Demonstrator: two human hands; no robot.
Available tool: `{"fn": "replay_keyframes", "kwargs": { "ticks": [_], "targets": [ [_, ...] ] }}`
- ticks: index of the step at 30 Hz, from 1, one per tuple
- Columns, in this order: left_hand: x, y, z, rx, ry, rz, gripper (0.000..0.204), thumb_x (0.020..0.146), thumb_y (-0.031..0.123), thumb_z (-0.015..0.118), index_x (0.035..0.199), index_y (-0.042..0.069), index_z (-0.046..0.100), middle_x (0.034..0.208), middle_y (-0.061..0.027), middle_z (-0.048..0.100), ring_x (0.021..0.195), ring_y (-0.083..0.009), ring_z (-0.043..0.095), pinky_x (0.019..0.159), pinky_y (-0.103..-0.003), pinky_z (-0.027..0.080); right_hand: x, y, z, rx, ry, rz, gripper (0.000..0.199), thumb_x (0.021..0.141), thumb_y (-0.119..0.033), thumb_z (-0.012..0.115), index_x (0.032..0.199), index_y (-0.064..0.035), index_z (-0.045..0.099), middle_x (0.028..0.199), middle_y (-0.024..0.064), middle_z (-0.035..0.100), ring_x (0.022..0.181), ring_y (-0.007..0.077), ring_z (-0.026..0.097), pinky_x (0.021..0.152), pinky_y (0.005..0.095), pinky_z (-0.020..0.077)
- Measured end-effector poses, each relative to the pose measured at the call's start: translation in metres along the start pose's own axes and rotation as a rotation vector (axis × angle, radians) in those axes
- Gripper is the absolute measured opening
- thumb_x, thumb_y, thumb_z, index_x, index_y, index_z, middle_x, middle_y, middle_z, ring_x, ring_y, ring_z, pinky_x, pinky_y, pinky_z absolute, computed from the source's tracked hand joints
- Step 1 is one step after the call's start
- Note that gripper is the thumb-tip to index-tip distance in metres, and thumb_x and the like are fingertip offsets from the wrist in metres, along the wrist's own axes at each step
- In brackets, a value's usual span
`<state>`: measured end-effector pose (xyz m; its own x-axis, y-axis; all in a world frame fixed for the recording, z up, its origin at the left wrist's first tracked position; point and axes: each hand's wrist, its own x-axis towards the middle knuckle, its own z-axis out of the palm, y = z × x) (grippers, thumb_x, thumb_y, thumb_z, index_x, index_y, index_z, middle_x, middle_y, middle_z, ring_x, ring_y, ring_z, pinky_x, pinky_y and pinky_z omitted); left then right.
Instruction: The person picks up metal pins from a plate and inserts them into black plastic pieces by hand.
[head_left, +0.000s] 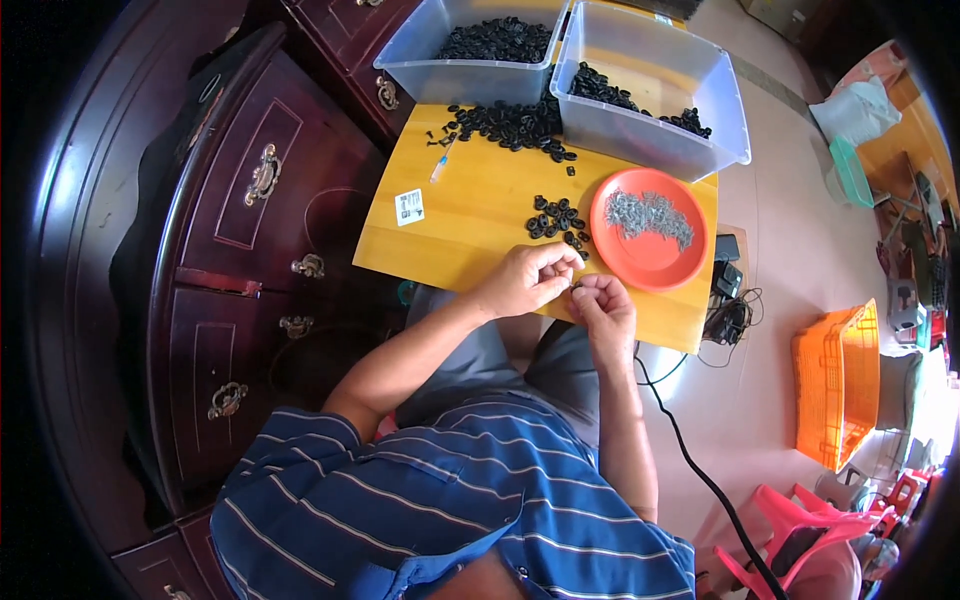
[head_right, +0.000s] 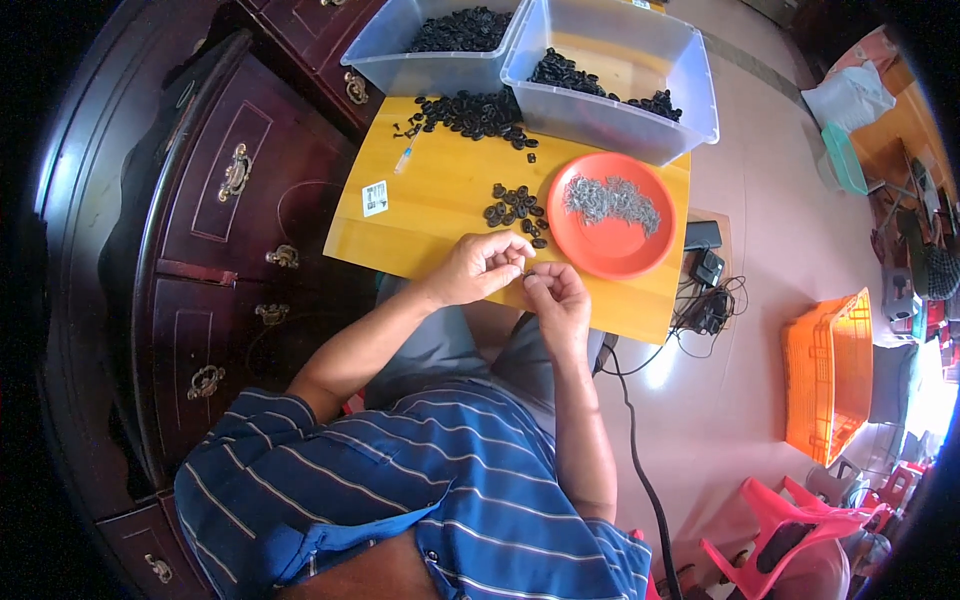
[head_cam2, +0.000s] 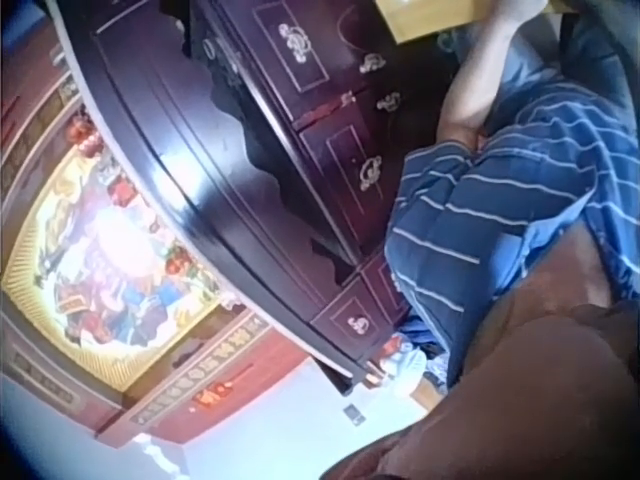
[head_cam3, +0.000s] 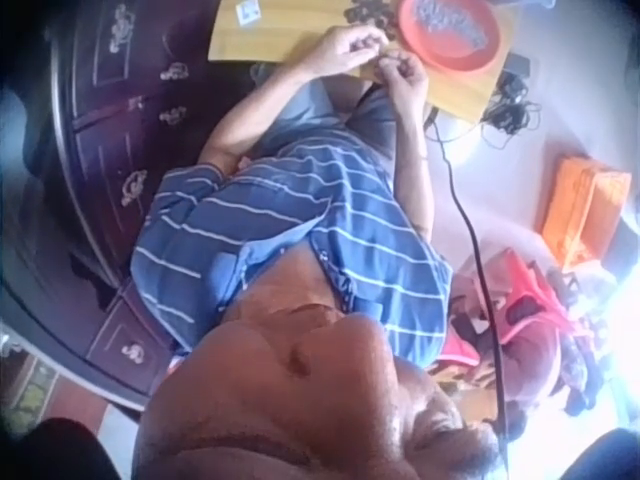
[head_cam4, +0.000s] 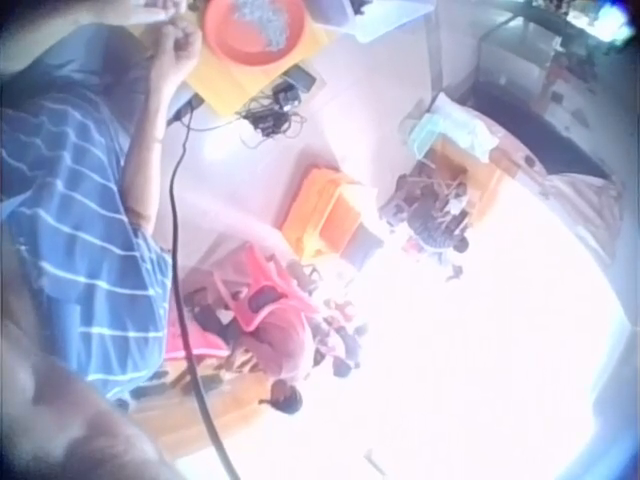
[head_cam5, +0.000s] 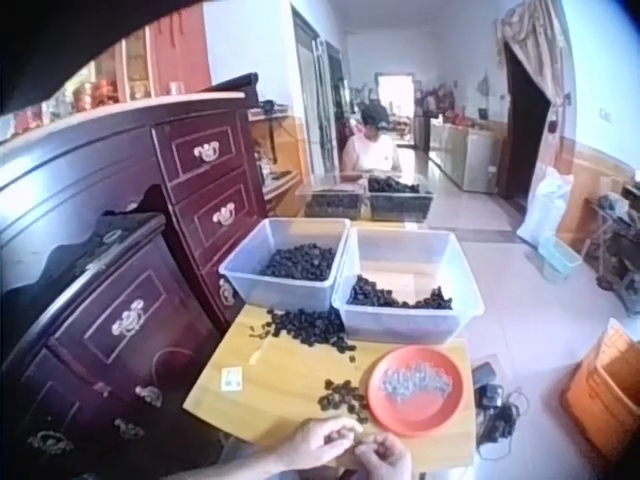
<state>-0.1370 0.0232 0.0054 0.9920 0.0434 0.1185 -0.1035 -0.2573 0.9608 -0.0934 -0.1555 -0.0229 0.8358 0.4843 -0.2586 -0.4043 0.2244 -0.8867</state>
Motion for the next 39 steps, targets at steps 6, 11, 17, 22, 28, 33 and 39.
{"fn": "replay_keyframes", "kwargs": {
  "ticks": [6,11,17,22,28,33,39],
  "targets": [
    [0.003,0.004,-0.001,0.047,0.005,0.036,0.018,0.091,-0.001,0.066,0.108,0.005,0.065,0.078,0.0034,0.061,0.067,-0.0032,0.054,0.061,-0.022,0.047,0.002,0.002,-0.001,-0.025,-0.013,-0.003,0.013,0.095,-0.001,0.065,0.107,-0.0004,0.062,0.087,0.0015,0.067,0.076,0.007,0.062,0.071,0.0218,0.052],
    [0.003,0.003,0.0,0.089,-0.003,0.038,0.017,0.09,-0.003,0.066,0.105,0.004,0.064,0.077,0.0032,0.06,0.065,-0.0033,0.054,0.059,-0.022,0.046,0.002,0.001,-0.001,-0.048,-0.006,-0.02,0.012,0.094,0.0,0.065,0.106,0.0,0.062,0.086,0.0016,0.067,0.076,0.0069,0.062,0.071,0.0221,0.0518],
    [0.004,0.008,0.002,0.133,0.027,0.072,0.019,0.089,-0.004,0.067,0.105,0.004,0.064,0.074,0.0017,0.06,0.063,-0.0048,0.055,0.058,-0.023,0.046,0.002,0.002,-0.001,-0.037,0.004,-0.014,0.012,0.093,0.0,0.066,0.105,0.0003,0.062,0.085,0.0019,0.068,0.074,0.007,0.061,0.069,0.0216,0.0503],
    [0.004,0.007,0.007,0.208,0.044,0.107,0.022,0.087,-0.006,0.067,0.106,0.004,0.064,0.073,-0.0002,0.061,0.063,-0.0067,0.058,0.06,-0.025,0.049,0.004,0.003,-0.004,-0.046,0.008,0.0,0.013,0.093,0.0,0.067,0.105,-0.0003,0.062,0.085,0.0018,0.068,0.073,0.0071,0.061,0.069,0.0214,0.0502],
    [0.005,0.01,-0.007,0.11,-0.003,0.017,0.03,0.084,-0.003,0.07,0.112,0.006,0.066,0.076,0.0,0.064,0.065,-0.0071,0.06,0.062,-0.024,0.051,0.003,0.0,-0.003,0.011,0.014,0.014,0.013,0.094,-0.001,0.067,0.106,-0.0016,0.062,0.087,0.0016,0.069,0.074,0.0073,0.062,0.07,0.0219,0.0516],
    [-0.002,-0.008,-0.024,0.284,0.081,-0.046,0.028,0.082,0.004,0.072,0.11,0.007,0.067,0.078,-0.0039,0.067,0.063,-0.0175,0.064,0.062,-0.032,0.053,0.002,-0.003,-0.006,0.059,0.011,-0.002,0.014,0.095,-0.002,0.066,0.108,-0.0028,0.062,0.089,0.0016,0.069,0.076,0.0078,0.063,0.073,0.0224,0.0527],
    [0.003,-0.008,-0.013,0.58,0.056,0.035,0.025,0.084,0.015,0.072,0.108,0.008,0.068,0.086,-0.0086,0.067,0.08,-0.029,0.068,0.07,-0.041,0.054,0.001,-0.005,-0.009,0.078,0.028,0.022,0.015,0.096,-0.005,0.066,0.11,-0.0037,0.063,0.092,0.0032,0.07,0.079,0.0092,0.065,0.076,0.0239,0.0531]
  ]
}}
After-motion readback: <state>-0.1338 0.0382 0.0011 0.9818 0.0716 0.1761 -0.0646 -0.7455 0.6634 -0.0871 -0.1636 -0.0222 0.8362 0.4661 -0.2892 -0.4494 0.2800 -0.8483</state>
